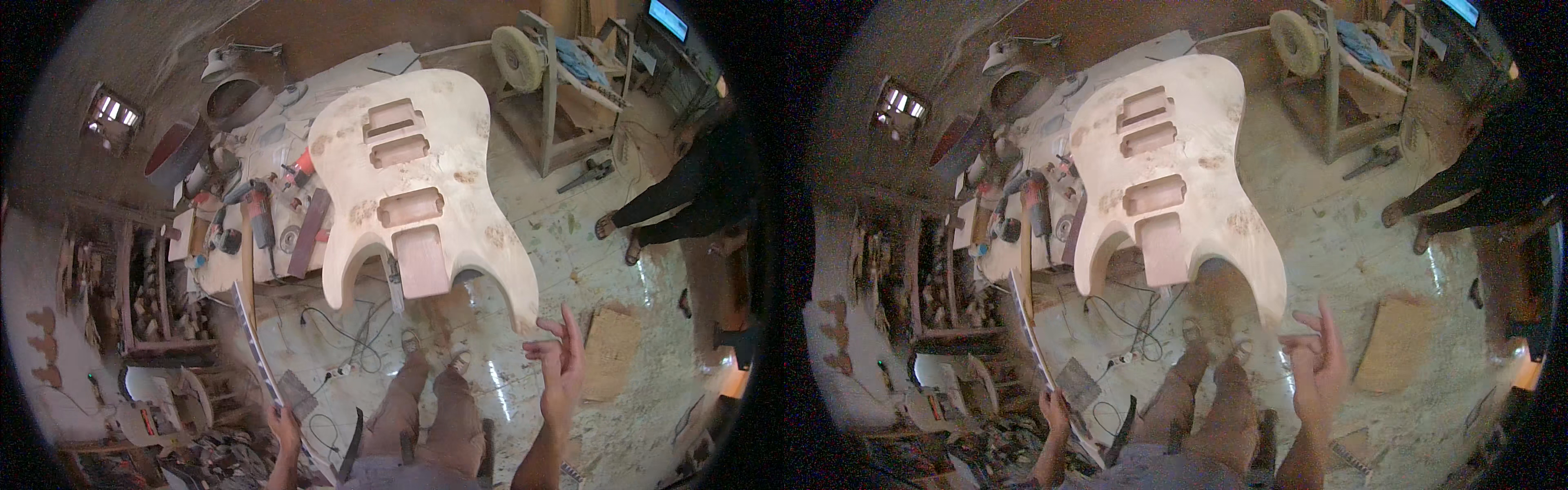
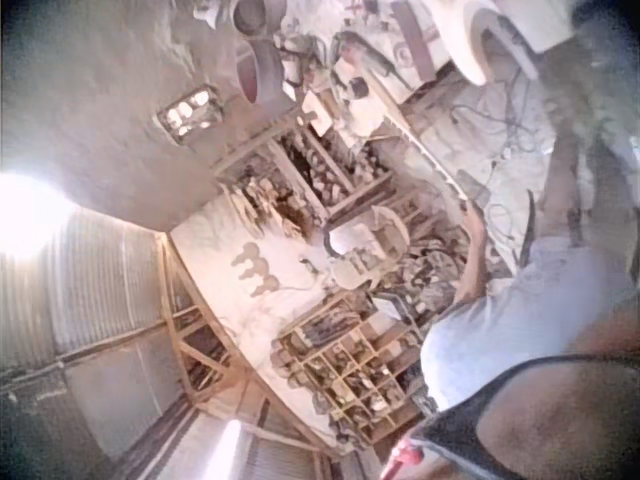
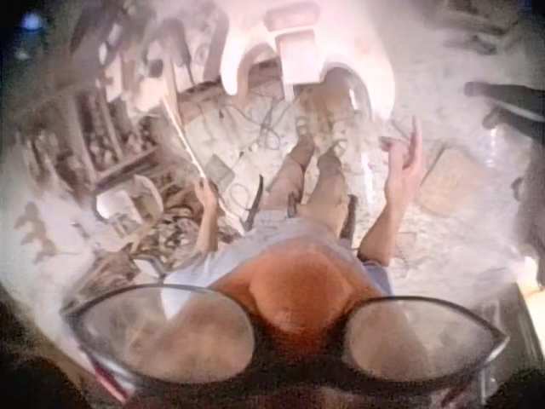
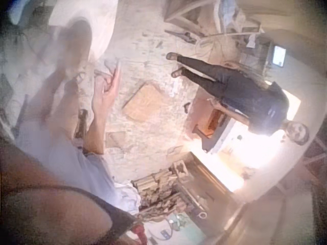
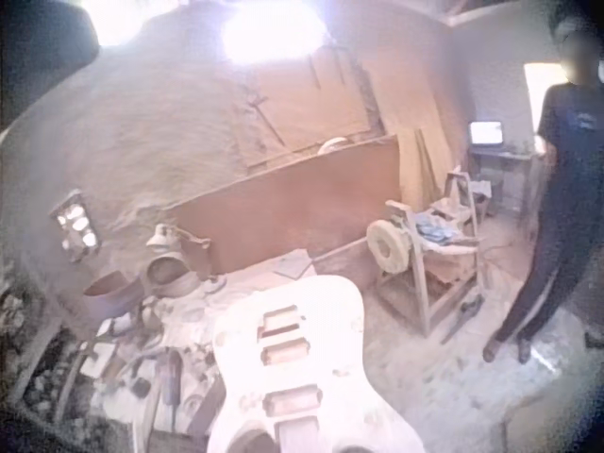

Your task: The person sands the neck of an electric guitar body by hand and with a belt sander, then marks the connection point between the neck and the body using a pencil.

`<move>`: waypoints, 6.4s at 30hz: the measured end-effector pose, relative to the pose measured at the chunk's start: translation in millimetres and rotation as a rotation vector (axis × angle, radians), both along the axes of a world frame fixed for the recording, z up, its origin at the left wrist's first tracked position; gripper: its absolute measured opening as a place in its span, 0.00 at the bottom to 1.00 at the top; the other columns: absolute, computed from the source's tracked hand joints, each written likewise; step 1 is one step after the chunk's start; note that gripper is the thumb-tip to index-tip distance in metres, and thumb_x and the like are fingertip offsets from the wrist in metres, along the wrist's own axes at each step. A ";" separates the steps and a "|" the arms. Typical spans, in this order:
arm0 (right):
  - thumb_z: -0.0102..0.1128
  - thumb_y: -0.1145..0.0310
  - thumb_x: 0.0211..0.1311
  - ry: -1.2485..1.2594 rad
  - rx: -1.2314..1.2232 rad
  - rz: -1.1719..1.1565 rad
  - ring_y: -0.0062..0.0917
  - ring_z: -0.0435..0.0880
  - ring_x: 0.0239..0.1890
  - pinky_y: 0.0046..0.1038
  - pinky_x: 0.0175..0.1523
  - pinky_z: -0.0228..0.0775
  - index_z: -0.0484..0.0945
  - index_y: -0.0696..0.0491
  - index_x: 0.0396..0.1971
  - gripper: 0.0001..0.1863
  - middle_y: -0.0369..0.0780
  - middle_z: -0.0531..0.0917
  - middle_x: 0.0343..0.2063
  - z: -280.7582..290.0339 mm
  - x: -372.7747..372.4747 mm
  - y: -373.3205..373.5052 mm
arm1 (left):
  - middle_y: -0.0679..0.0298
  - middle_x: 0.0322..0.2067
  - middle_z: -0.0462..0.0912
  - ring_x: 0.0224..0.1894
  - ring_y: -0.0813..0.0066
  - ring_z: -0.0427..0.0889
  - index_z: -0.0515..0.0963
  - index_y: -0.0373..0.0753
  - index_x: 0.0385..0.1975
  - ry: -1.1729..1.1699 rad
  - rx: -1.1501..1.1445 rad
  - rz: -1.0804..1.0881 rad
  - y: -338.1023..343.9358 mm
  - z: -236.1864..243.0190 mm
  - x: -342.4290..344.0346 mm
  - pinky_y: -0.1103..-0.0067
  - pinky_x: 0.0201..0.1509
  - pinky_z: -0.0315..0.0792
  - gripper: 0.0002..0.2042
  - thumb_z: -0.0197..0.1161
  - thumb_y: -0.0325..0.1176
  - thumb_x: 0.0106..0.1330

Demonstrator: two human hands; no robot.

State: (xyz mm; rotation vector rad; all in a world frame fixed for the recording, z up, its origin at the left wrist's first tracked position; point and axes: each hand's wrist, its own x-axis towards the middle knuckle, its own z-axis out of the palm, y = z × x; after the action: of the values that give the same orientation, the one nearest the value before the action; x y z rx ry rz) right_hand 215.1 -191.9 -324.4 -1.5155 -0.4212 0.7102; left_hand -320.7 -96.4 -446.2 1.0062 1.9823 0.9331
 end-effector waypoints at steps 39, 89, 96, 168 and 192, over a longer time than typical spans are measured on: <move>0.59 0.63 0.66 -0.602 -0.527 0.535 0.48 0.82 0.29 0.46 0.37 0.73 0.63 0.58 0.69 0.34 0.51 0.82 0.25 113.8 -75.6 123.9 | 0.70 0.23 0.71 0.19 0.85 0.69 0.69 0.39 0.39 -0.287 0.193 -0.240 90.6 56.4 81.0 0.83 0.20 0.63 0.09 0.64 0.30 0.69; 0.61 0.71 0.71 -0.057 -0.481 0.047 0.13 0.75 0.21 0.18 0.27 0.68 0.80 0.56 0.46 0.08 0.31 0.78 0.20 -65.4 -79.0 -51.4 | 0.69 0.24 0.71 0.19 0.83 0.70 0.70 0.39 0.42 -0.290 0.123 -0.276 138.9 69.8 110.7 0.83 0.20 0.67 0.09 0.61 0.33 0.68; 0.66 0.60 0.66 -0.507 -0.319 0.458 0.41 0.84 0.24 0.40 0.32 0.75 0.76 0.48 0.62 0.25 0.45 0.84 0.24 65.3 -74.0 58.0 | 0.68 0.23 0.70 0.17 0.82 0.69 0.68 0.38 0.39 -0.341 0.238 -0.338 118.5 82.8 116.7 0.83 0.19 0.66 0.08 0.61 0.32 0.69; 0.67 0.56 0.64 0.367 -0.869 0.170 0.19 0.79 0.27 0.28 0.30 0.70 0.85 0.59 0.33 0.18 0.36 0.82 0.24 -224.3 -203.2 -208.2 | 0.65 0.28 0.72 0.19 0.81 0.71 0.69 0.32 0.53 -0.394 0.189 -0.412 176.2 84.9 100.0 0.84 0.15 0.65 0.27 0.68 0.41 0.59; 0.72 0.65 0.58 -1.116 -0.088 -0.129 0.43 0.83 0.55 0.36 0.59 0.75 0.54 0.53 0.75 0.48 0.53 0.75 0.63 182.5 -97.9 101.6 | 0.49 0.58 0.76 0.57 0.55 0.78 0.68 0.34 0.64 -0.494 0.626 -1.516 12.4 161.5 345.3 0.61 0.63 0.70 0.27 0.67 0.29 0.65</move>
State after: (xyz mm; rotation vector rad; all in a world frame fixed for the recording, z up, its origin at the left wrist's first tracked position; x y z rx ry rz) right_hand 117.2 -90.3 -141.8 -1.9042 -1.1085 -0.2989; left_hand 24.7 -84.0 -284.7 1.8789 0.1542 0.7021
